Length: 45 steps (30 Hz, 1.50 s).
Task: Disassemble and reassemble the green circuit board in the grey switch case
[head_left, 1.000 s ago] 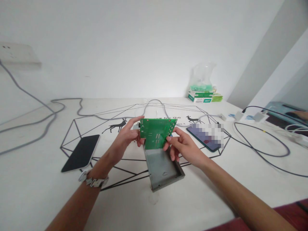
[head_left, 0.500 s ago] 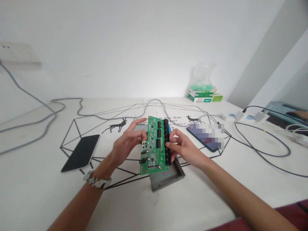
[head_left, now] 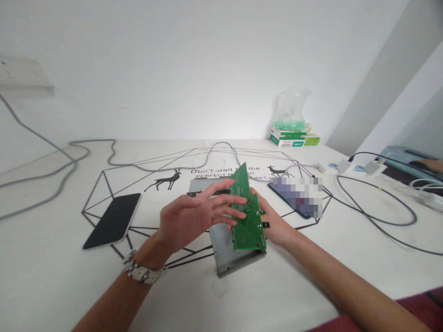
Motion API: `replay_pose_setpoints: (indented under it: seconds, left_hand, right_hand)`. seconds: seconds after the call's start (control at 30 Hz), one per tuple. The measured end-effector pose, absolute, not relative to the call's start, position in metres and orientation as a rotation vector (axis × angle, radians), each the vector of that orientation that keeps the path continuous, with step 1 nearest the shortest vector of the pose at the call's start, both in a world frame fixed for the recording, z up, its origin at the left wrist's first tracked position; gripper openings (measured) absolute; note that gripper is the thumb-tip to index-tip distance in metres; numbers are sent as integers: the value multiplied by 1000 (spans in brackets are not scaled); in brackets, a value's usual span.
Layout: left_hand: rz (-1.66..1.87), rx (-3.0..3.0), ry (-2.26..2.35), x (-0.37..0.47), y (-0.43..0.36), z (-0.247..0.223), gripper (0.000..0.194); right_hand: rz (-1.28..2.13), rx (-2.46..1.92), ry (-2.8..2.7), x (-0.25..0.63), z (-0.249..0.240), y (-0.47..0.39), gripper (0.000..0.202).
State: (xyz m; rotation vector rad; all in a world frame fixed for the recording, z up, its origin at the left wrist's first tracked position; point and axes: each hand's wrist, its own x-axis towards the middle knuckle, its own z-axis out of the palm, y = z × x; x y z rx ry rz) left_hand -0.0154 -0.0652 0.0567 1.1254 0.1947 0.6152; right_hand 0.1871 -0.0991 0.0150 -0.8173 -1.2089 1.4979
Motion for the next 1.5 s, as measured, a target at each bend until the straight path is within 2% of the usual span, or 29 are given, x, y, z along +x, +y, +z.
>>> replay_pose_setpoints:
  seconds: [0.27, 0.47, 0.6, 0.67, 0.77, 0.9, 1.07, 1.2, 1.5]
  left_hand:
    - [640, 1141, 225, -16, -63, 56, 69]
    - [723, 1124, 284, -17, -58, 51, 62]
    - [796, 1108, 398, -19, -51, 48, 50]
    - [825, 1098, 468, -18, -49, 47, 43]
    - [882, 1095, 590, -16, -46, 45, 37]
    - [855, 1111, 736, -15, -39, 35, 43]
    - [766, 1156, 691, -12, -36, 22, 41]
    - [772, 1142, 640, -9, -41, 23, 45]
    - [839, 1050, 643, 1, -52, 26, 64]
  right_hand:
    - [1683, -821, -1021, 188, 15, -99, 57]
    - [1709, -749, -1125, 193, 12, -98, 73]
    - [1620, -868, -1166, 190, 17, -97, 60]
    - [1488, -940, -1206, 190, 16, -93, 50]
    - [1267, -1001, -1250, 192, 14, -88, 47]
    - [1032, -1022, -1281, 197, 15, -86, 44]
    - [874, -1012, -1287, 197, 19, -91, 42]
    - [910, -936, -1306, 192, 21, -98, 43]
    - [1158, -691, -1443, 186, 27, -116, 30]
